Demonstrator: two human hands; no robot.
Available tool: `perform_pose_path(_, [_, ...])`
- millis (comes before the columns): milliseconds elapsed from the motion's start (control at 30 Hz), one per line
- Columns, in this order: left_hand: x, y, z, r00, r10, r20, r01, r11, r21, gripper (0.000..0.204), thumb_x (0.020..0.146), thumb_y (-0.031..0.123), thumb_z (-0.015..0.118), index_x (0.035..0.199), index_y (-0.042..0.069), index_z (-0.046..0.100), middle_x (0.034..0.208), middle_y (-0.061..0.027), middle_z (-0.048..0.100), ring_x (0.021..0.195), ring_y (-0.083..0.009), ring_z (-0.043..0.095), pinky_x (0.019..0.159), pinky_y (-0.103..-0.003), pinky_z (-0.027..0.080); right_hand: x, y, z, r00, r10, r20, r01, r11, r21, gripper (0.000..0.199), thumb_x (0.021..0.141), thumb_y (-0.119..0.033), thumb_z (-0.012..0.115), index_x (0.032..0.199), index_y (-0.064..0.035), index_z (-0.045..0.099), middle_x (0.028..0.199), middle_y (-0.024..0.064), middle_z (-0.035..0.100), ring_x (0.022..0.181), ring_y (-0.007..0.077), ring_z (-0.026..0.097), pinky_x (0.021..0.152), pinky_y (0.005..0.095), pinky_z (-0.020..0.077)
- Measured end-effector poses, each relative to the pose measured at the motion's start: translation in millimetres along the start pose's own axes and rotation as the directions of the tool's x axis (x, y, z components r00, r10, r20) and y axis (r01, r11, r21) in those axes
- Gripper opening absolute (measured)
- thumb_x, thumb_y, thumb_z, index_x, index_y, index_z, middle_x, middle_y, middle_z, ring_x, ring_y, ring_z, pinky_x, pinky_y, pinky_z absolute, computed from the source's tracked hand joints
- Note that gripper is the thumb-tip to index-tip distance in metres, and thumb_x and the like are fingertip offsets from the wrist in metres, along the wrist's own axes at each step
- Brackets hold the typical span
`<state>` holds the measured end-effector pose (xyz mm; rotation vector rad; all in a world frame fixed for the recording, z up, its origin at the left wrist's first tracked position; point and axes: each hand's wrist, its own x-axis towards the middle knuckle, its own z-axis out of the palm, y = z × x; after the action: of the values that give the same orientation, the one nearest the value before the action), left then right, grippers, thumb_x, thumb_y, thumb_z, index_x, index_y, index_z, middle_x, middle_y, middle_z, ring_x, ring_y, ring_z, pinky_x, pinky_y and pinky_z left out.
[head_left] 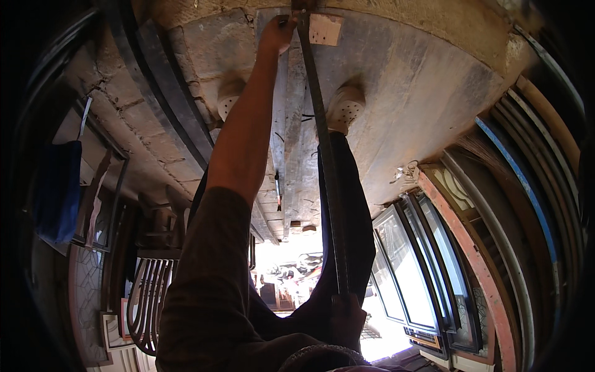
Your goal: The person sits on the floor and uses a hammer to bend and shape a long metal rod against a wooden plank. They repeatedly adjust the rod's position and strike it to achieve a curved form.
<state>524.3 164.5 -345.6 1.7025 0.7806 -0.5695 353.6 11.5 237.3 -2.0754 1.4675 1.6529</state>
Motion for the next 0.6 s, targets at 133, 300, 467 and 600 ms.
perform_pose_path(133, [-6, -5, -11, 0.999, -0.02, 0.028, 0.024, 0.988, -0.15, 0.047, 0.089, 0.036, 0.063, 0.118, -0.002, 0.06, 0.107, -0.0187, 0.067, 0.096, -0.0275, 0.066, 0.081, -0.037, 0.051, -2, -3, 4, 0.999, -0.008, 0.048, 0.008, 1.0, 0.003, 0.018, 0.088, -0.022, 0.063, 0.089, -0.0037, 0.059, 0.065, 0.0172, 0.061, 0.065, 0.0304, 0.066, 0.056, 0.0411, 0.0475])
perform_pose_path(300, [-11, 3, -6, 0.998, -0.058, 0.011, 0.059, 0.95, -0.307, 0.045, 0.09, 0.03, 0.062, 0.118, -0.004, 0.059, 0.104, -0.0176, 0.068, 0.086, -0.0227, 0.065, 0.072, -0.034, 0.051, 7, 15, 43, 0.97, -0.244, 0.0, 0.244, 0.967, 0.068, 0.017, 0.089, -0.021, 0.061, 0.094, -0.0043, 0.06, 0.07, 0.0161, 0.062, 0.066, 0.0329, 0.065, 0.057, 0.0409, 0.0484])
perform_pose_path(467, [-9, 19, 8, 0.999, -0.034, 0.02, 0.038, 0.972, -0.232, 0.044, 0.091, 0.029, 0.061, 0.118, -0.005, 0.059, 0.103, -0.0191, 0.067, 0.086, -0.0223, 0.066, 0.07, -0.036, 0.053, 42, 39, 115, 0.908, -0.402, -0.117, 0.41, 0.911, 0.054, 0.018, 0.091, -0.021, 0.059, 0.098, -0.0045, 0.059, 0.073, 0.0153, 0.062, 0.066, 0.0347, 0.064, 0.058, 0.041, 0.0494])
perform_pose_path(600, [-8, 2, -5, 0.998, -0.063, 0.027, 0.068, 0.965, -0.253, 0.048, 0.091, 0.035, 0.059, 0.119, -0.005, 0.058, 0.107, -0.0224, 0.066, 0.096, -0.028, 0.066, 0.08, -0.038, 0.053, 70, 56, 139, 0.925, -0.374, -0.062, 0.378, 0.923, 0.073, 0.019, 0.092, -0.022, 0.057, 0.098, -0.0038, 0.059, 0.074, 0.0154, 0.063, 0.066, 0.0331, 0.065, 0.057, 0.0403, 0.0496])
